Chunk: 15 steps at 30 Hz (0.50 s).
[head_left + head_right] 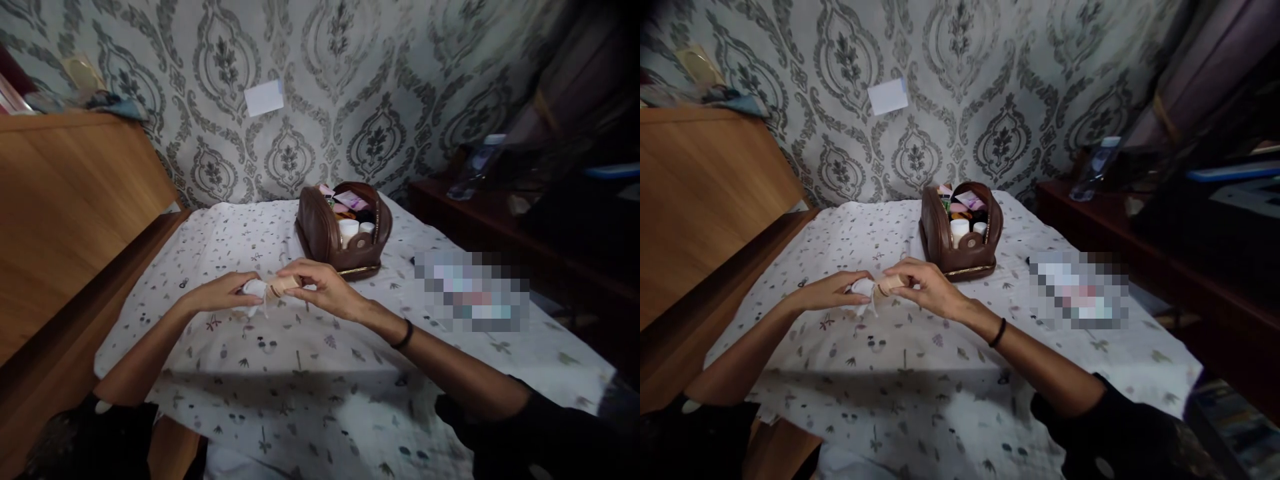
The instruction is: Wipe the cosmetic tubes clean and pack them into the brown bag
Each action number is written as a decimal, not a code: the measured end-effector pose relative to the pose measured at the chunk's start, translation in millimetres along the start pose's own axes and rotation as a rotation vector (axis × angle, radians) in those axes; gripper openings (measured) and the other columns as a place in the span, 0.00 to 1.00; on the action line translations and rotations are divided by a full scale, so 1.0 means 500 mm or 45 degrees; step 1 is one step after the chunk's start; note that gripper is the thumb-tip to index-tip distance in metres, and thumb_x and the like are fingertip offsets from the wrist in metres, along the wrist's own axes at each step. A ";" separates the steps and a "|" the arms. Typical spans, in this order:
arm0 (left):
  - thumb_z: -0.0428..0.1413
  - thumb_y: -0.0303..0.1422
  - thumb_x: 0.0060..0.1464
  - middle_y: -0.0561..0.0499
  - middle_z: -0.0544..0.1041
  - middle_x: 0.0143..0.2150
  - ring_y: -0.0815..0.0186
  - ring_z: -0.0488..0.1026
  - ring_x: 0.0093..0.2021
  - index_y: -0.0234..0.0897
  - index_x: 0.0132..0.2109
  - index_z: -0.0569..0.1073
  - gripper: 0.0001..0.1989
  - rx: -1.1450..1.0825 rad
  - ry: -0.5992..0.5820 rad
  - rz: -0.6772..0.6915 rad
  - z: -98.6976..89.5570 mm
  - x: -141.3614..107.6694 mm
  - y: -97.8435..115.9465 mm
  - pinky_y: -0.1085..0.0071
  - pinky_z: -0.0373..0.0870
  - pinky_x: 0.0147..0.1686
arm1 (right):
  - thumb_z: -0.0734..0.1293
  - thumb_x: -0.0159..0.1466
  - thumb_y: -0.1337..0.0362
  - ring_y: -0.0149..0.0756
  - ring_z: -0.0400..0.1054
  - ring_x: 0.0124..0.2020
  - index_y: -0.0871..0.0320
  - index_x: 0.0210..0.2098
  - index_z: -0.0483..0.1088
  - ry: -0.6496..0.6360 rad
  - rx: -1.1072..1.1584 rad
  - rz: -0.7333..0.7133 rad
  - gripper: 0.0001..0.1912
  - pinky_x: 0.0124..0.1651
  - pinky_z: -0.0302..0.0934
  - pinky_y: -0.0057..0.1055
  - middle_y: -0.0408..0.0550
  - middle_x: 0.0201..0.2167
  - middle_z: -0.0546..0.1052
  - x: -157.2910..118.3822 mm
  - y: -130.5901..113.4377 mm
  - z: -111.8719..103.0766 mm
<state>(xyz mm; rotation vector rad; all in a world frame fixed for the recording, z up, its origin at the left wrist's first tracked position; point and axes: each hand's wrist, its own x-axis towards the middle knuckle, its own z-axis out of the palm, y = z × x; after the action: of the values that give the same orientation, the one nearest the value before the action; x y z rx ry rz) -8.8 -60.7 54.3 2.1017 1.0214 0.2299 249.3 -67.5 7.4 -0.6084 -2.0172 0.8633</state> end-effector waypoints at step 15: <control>0.72 0.40 0.33 0.53 0.73 0.26 0.67 0.69 0.27 0.34 0.30 0.77 0.19 -0.919 0.595 -0.289 0.072 -0.044 -0.082 0.74 0.67 0.26 | 0.69 0.63 0.59 0.38 0.70 0.37 0.61 0.51 0.74 0.208 -0.174 0.311 0.19 0.39 0.69 0.35 0.51 0.39 0.71 -0.096 -0.012 0.009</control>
<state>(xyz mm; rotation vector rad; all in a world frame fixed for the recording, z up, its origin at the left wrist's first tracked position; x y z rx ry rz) -30.9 -81.8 4.1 1.2891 1.2007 0.8630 270.6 -105.5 -14.1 -0.9868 -1.8891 0.7923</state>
